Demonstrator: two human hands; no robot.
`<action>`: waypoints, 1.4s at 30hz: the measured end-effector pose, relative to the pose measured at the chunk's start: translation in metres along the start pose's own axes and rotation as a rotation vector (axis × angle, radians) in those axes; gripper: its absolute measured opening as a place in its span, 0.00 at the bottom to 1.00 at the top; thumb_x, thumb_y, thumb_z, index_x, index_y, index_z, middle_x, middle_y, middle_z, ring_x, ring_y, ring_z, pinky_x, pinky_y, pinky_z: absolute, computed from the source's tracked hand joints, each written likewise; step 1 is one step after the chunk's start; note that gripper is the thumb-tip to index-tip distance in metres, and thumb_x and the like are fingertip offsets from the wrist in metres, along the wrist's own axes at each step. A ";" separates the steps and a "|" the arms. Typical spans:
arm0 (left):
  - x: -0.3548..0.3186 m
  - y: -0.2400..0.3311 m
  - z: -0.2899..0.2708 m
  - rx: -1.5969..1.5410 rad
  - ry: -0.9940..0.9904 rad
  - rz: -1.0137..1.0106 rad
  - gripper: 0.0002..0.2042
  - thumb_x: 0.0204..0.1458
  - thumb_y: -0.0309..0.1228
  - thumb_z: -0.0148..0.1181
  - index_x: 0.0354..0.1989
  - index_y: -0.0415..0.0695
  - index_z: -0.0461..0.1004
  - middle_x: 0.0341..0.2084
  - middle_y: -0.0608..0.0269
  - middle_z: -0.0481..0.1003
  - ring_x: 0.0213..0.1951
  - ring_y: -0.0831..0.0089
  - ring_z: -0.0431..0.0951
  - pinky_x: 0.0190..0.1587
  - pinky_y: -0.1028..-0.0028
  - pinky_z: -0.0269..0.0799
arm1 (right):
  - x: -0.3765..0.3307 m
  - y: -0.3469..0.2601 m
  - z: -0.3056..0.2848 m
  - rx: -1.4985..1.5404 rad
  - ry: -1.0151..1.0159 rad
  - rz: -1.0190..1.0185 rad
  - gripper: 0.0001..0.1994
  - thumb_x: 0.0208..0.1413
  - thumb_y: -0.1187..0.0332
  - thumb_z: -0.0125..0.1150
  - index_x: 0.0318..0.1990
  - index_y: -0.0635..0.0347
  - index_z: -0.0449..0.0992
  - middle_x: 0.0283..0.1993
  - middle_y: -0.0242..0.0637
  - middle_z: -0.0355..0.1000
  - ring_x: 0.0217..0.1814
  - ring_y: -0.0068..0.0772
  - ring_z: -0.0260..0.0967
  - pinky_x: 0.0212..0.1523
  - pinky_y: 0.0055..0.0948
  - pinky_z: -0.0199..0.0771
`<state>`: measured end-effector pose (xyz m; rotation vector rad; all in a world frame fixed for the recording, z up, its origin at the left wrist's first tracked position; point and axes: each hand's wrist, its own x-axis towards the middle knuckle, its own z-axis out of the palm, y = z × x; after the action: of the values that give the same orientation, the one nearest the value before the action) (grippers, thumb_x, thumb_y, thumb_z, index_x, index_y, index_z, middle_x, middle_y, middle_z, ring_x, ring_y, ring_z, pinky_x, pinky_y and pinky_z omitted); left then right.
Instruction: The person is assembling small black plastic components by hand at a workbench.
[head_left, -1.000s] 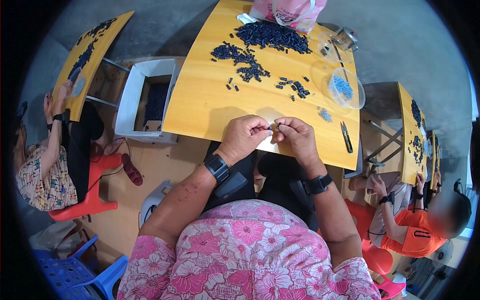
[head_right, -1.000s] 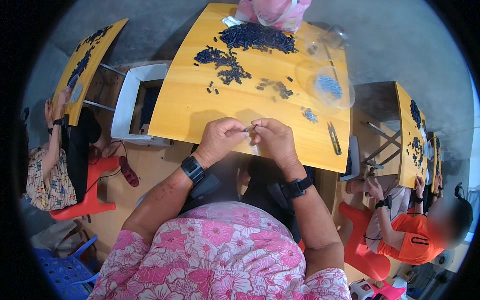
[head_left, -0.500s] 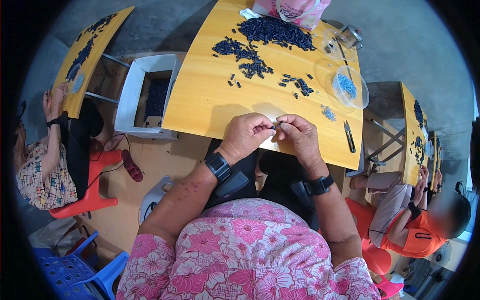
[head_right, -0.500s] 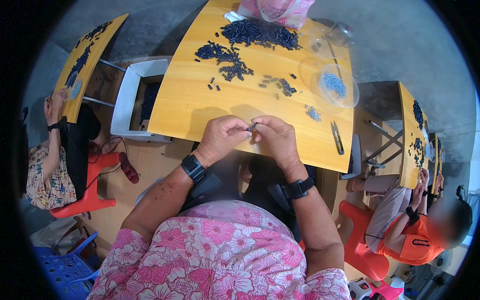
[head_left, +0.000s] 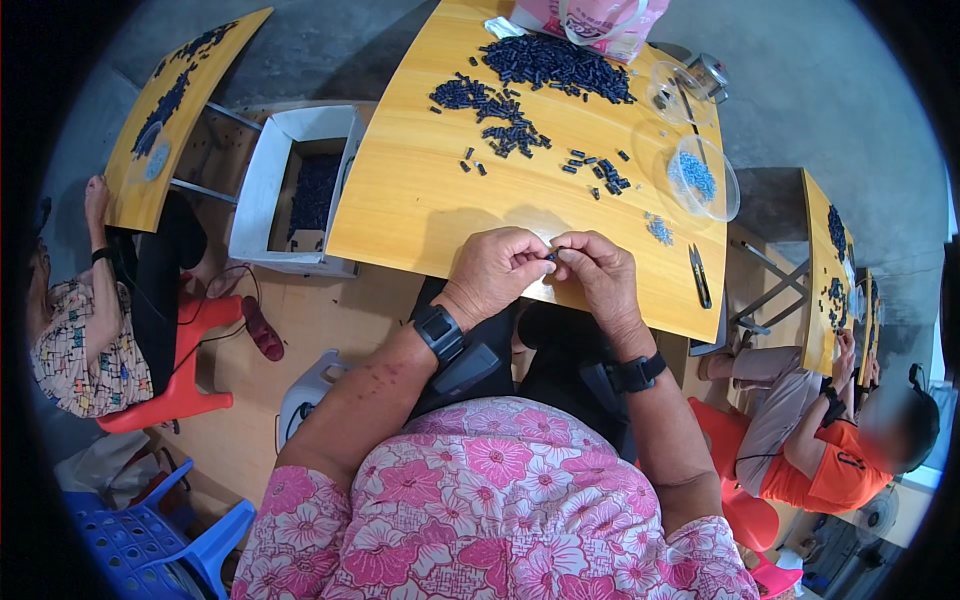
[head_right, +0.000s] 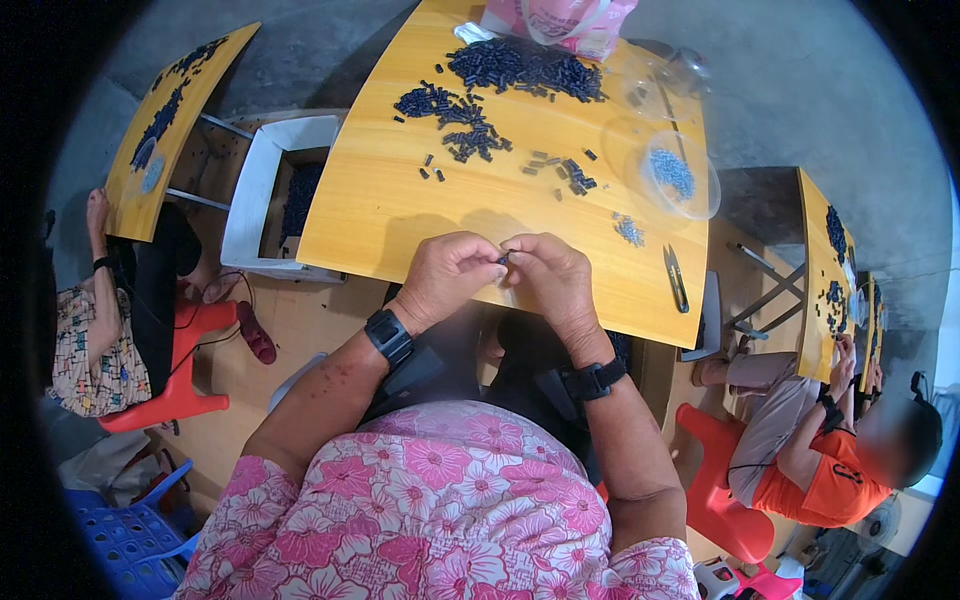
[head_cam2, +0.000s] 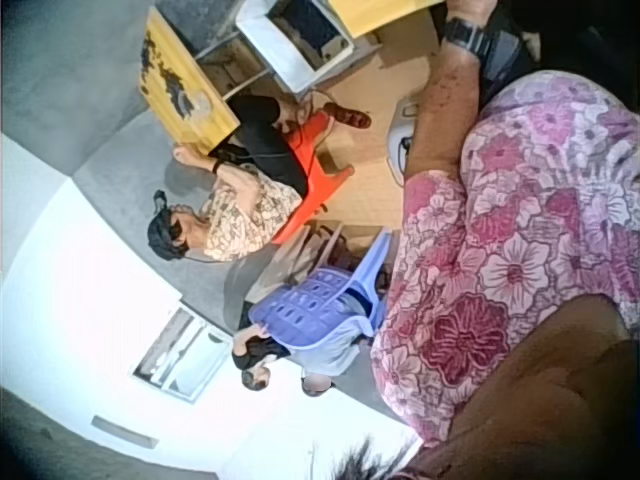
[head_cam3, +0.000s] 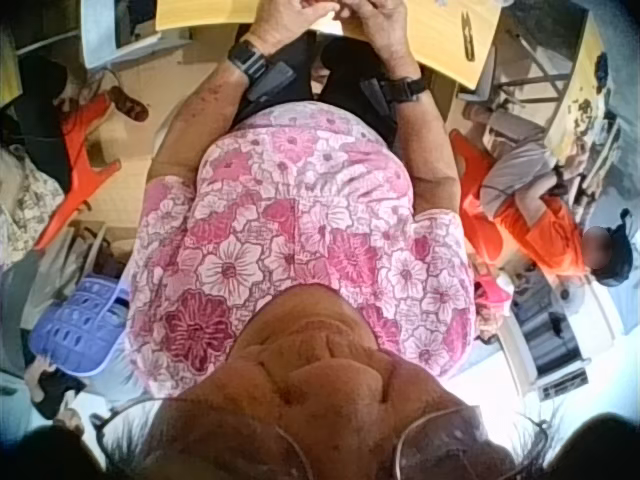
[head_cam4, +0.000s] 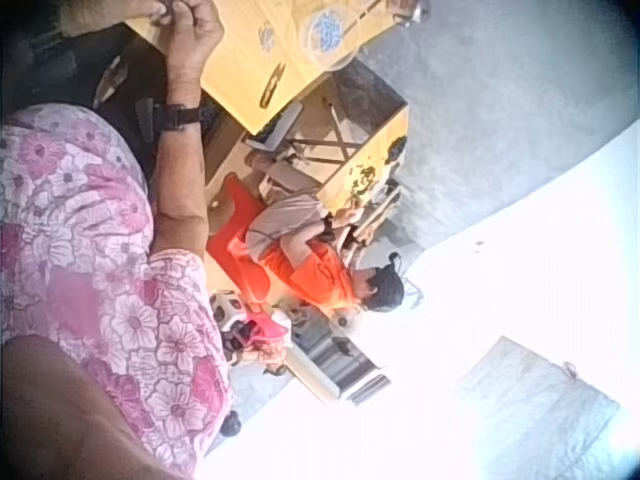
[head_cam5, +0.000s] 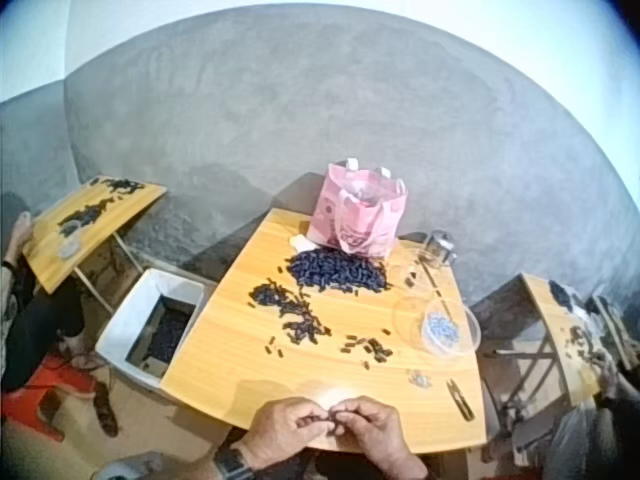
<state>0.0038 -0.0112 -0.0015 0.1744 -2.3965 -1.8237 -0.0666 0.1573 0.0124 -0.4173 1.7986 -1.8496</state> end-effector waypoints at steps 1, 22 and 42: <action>0.000 -0.001 0.001 0.000 0.001 0.000 0.05 0.48 0.24 0.67 0.33 0.39 0.79 0.28 0.61 0.80 0.33 0.77 0.81 0.37 0.76 0.77 | 0.000 0.000 0.000 0.000 -0.001 0.000 0.07 0.59 0.80 0.55 0.41 0.67 0.78 0.33 0.33 0.75 0.32 0.21 0.71 0.40 0.24 0.75; 0.005 -0.008 -0.006 -0.096 -0.074 -0.042 0.05 0.52 0.23 0.63 0.34 0.34 0.79 0.29 0.58 0.82 0.34 0.77 0.82 0.39 0.78 0.77 | 0.002 0.003 0.006 -0.408 0.098 -0.232 0.09 0.52 0.84 0.58 0.37 0.63 0.81 0.33 0.36 0.77 0.34 0.23 0.75 0.37 0.21 0.75; 0.005 -0.012 -0.005 -0.067 -0.037 -0.058 0.04 0.51 0.24 0.63 0.33 0.36 0.79 0.24 0.62 0.80 0.29 0.81 0.78 0.33 0.78 0.75 | -0.004 0.023 0.022 -0.459 0.199 -0.468 0.11 0.54 0.84 0.58 0.42 0.63 0.80 0.37 0.37 0.77 0.39 0.28 0.75 0.43 0.22 0.76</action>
<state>0.0000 -0.0200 -0.0121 0.2077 -2.3739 -1.9465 -0.0481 0.1420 -0.0083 -0.9170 2.4334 -1.7997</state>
